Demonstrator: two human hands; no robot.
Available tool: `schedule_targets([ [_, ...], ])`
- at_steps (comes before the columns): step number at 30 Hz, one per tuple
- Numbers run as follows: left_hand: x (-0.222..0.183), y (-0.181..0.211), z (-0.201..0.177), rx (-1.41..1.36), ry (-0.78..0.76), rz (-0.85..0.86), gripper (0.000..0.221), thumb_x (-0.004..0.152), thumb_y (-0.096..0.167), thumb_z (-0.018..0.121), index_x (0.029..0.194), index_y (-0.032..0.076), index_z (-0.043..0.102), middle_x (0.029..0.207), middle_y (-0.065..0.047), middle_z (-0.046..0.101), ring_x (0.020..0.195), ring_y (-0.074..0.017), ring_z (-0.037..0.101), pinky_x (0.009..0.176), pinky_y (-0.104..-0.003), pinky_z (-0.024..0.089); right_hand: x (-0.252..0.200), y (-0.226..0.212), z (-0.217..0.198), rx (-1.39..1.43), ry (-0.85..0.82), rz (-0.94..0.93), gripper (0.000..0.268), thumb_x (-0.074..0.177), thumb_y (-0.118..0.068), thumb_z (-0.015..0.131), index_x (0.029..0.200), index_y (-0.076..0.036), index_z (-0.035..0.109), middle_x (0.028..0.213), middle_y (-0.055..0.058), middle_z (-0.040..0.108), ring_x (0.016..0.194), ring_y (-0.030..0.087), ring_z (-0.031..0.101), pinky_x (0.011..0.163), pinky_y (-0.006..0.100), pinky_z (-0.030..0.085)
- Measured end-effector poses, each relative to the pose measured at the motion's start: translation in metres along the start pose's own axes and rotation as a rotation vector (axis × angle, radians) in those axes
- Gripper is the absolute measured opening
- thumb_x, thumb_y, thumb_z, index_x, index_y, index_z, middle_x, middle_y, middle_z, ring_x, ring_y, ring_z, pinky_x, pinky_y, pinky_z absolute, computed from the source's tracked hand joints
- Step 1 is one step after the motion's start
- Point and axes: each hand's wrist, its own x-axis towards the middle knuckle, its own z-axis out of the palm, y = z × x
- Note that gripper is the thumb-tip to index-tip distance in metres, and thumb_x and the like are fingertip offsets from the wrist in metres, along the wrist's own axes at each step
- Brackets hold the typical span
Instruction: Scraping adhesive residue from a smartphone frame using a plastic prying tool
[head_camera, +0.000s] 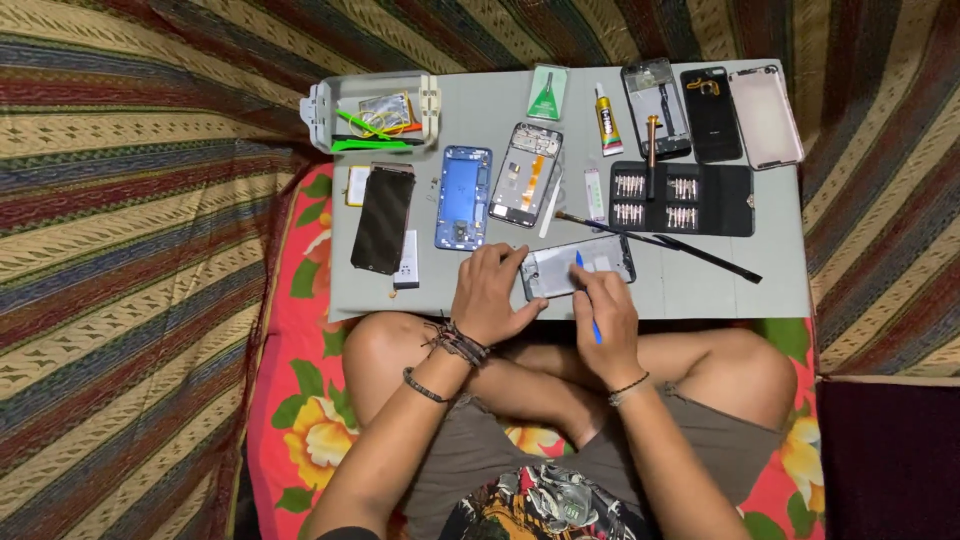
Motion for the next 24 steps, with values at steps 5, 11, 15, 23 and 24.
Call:
schedule_targets([
  [5, 0.0, 0.001, -0.001, 0.0, 0.02, 0.006, 0.078, 0.072, 0.052, 0.08, 0.132, 0.006, 0.061, 0.113, -0.011, 0.055, 0.116, -0.0323, 0.054, 0.094, -0.043, 0.042, 0.009, 0.002, -0.002, -0.331, 0.115, -0.139, 0.029, 0.103, -0.02, 0.059, 0.122, -0.005, 0.073, 0.117, 0.01, 0.067, 0.112, 0.029, 0.057, 0.089, 0.041, 0.037],
  [11, -0.001, -0.001, 0.002, 0.011, 0.014, 0.017, 0.076, 0.073, 0.049, 0.081, 0.132, 0.006, 0.061, 0.114, -0.011, 0.055, 0.115, -0.0323, 0.054, 0.094, -0.044, 0.042, 0.008, 0.013, 0.029, -0.202, 0.124, -0.346, 0.024, 0.092, -0.014, 0.067, 0.113, -0.006, 0.077, 0.117, 0.012, 0.075, 0.111, 0.033, 0.066, 0.095, 0.048, 0.043],
  [15, 0.001, 0.0, 0.001, 0.021, -0.016, 0.006, 0.072, 0.08, 0.051, 0.076, 0.134, 0.006, 0.06, 0.116, -0.012, 0.056, 0.117, -0.0327, 0.054, 0.095, -0.045, 0.041, 0.009, 0.032, 0.023, -0.34, 0.218, -0.288, 0.024, 0.093, -0.015, 0.065, 0.113, -0.012, 0.077, 0.118, 0.004, 0.074, 0.117, 0.03, 0.059, 0.109, 0.051, 0.033],
  [23, -0.001, -0.001, -0.003, -0.006, -0.05, 0.003, 0.074, 0.078, 0.049, 0.079, 0.135, 0.007, 0.059, 0.116, -0.011, 0.054, 0.118, -0.0326, 0.052, 0.095, -0.045, 0.04, 0.005, 0.015, 0.034, -0.267, 0.226, -0.242, 0.021, 0.091, -0.014, 0.064, 0.106, -0.012, 0.078, 0.118, 0.006, 0.075, 0.118, 0.031, 0.059, 0.108, 0.051, 0.032],
  [24, 0.0, -0.001, -0.003, -0.008, -0.031, 0.008, 0.074, 0.078, 0.052, 0.078, 0.134, 0.007, 0.06, 0.115, -0.011, 0.054, 0.117, -0.0325, 0.053, 0.095, -0.044, 0.04, 0.008, 0.017, 0.03, -0.272, 0.259, -0.208, 0.02, 0.092, -0.013, 0.063, 0.104, -0.01, 0.078, 0.12, 0.007, 0.074, 0.12, 0.031, 0.058, 0.11, 0.05, 0.031],
])
